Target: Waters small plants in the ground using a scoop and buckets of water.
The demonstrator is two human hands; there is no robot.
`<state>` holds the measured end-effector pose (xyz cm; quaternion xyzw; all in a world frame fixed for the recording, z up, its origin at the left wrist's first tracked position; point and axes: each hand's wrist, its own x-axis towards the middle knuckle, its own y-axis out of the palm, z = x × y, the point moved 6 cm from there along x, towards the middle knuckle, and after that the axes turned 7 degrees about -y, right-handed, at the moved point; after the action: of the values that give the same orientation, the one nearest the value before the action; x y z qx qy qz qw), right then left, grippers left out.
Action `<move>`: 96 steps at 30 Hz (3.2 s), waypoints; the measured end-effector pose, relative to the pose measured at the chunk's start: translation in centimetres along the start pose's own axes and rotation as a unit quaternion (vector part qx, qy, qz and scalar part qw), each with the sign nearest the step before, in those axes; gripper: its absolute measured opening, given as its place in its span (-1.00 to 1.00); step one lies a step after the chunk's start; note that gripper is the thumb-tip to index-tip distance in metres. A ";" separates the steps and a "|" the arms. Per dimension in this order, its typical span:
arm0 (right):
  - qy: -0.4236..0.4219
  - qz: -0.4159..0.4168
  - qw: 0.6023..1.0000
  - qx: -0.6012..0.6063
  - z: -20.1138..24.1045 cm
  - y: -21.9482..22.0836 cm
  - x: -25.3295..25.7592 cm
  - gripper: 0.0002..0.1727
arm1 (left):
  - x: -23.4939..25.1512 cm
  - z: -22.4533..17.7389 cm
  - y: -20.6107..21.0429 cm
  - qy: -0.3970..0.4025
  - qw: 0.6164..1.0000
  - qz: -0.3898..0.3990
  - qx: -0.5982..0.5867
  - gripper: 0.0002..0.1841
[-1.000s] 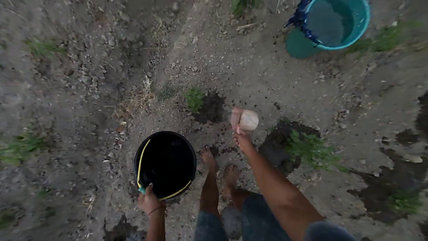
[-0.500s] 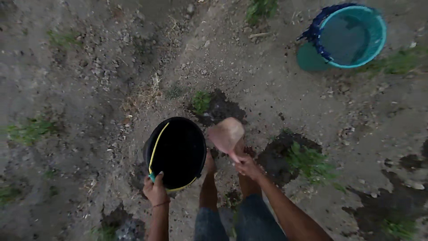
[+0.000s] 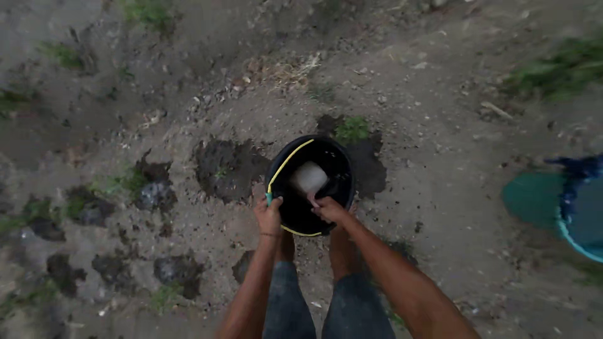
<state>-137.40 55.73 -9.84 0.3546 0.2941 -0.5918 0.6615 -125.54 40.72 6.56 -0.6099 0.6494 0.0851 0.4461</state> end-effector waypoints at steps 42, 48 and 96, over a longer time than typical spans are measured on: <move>-0.022 -0.166 0.790 0.590 -2.8 15.4 1.5 -0.77 | 6.7 20.2 -36.8 -0.121 0.978 -0.168 -0.035 -0.69; 0.051 -0.421 0.773 0.471 -7.2 6.0 1.0 -0.72 | 5.8 12.4 -26.9 0.054 0.994 -0.079 0.046 -0.63; 0.074 -0.452 0.293 0.839 -42.6 -8.1 -48.0 -0.76 | -25.1 -8.8 81.4 0.261 0.707 -0.002 0.658 -0.47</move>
<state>-150.23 117.77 3.51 0.5699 -0.2017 -0.6931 -0.3927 -203.94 72.61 -6.40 -0.1613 0.6296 -0.5273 0.5473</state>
